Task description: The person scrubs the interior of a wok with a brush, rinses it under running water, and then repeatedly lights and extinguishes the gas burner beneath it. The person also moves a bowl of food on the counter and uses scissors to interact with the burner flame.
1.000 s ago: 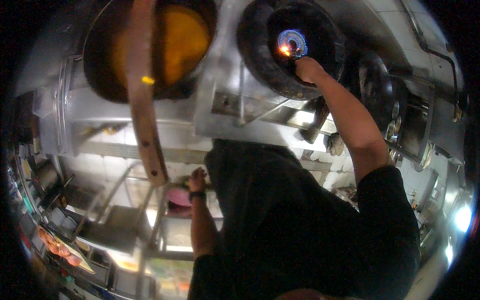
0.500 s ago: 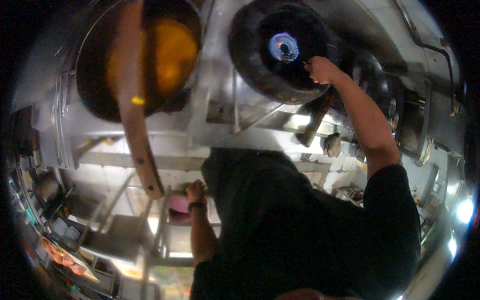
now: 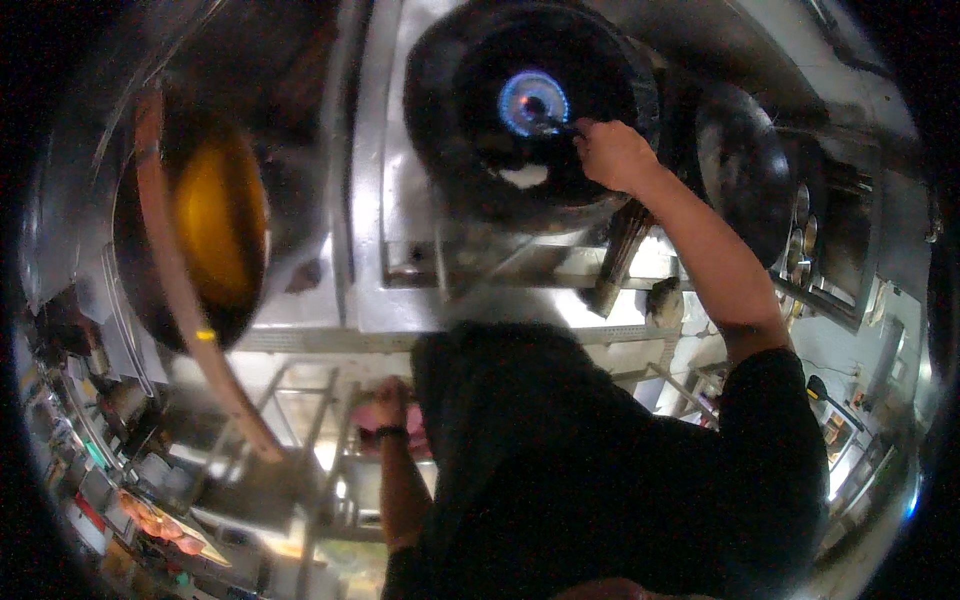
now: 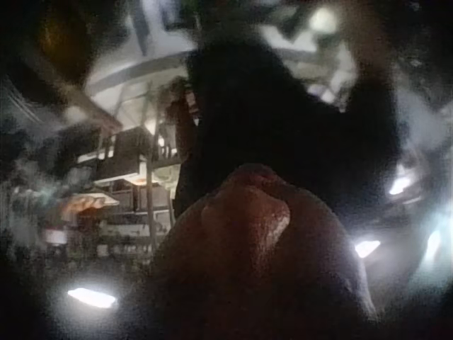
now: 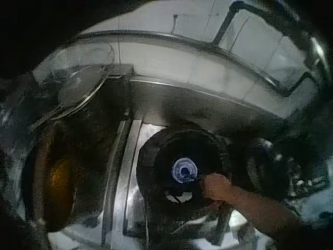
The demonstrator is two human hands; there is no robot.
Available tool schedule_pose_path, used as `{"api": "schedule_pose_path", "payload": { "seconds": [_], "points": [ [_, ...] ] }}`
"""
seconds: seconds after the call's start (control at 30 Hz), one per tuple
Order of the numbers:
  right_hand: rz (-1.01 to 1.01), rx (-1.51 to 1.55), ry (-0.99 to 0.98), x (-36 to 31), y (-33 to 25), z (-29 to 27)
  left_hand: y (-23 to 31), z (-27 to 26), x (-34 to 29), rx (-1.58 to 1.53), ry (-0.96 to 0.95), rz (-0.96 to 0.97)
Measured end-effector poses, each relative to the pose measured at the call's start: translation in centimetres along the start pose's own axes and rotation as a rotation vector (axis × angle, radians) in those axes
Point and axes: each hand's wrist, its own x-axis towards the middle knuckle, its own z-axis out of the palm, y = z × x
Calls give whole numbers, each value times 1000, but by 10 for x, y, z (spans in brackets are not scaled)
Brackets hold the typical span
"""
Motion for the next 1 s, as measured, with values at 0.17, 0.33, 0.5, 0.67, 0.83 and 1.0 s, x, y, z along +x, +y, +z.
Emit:
{"api": "schedule_pose_path", "payload": {
  "seconds": [0.17, 0.33, 0.5, 0.67, 0.83, 1.0],
  "points": [
    [-166, -66, 23, 3, 1, 5, 26, -12, 1, 71, -49, -156],
    [-116, -3, 29, 5, -5, 5, 42, -7, -6, -311, -9, -302],
    [-172, -126, 26, 14, -4, 18, 35, 5, -2, -536, 19, -223],
    [-104, -181, -123, 34, 5, 3, 104, -45, -11, -258, -66, -376],
    [-35, -44, -136, 40, 15, -17, 79, -35, -15, -226, -56, -334],
    [-135, 164, -63, 56, 61, -1, 55, -18, -15, -192, 27, -231]
  ]
}}
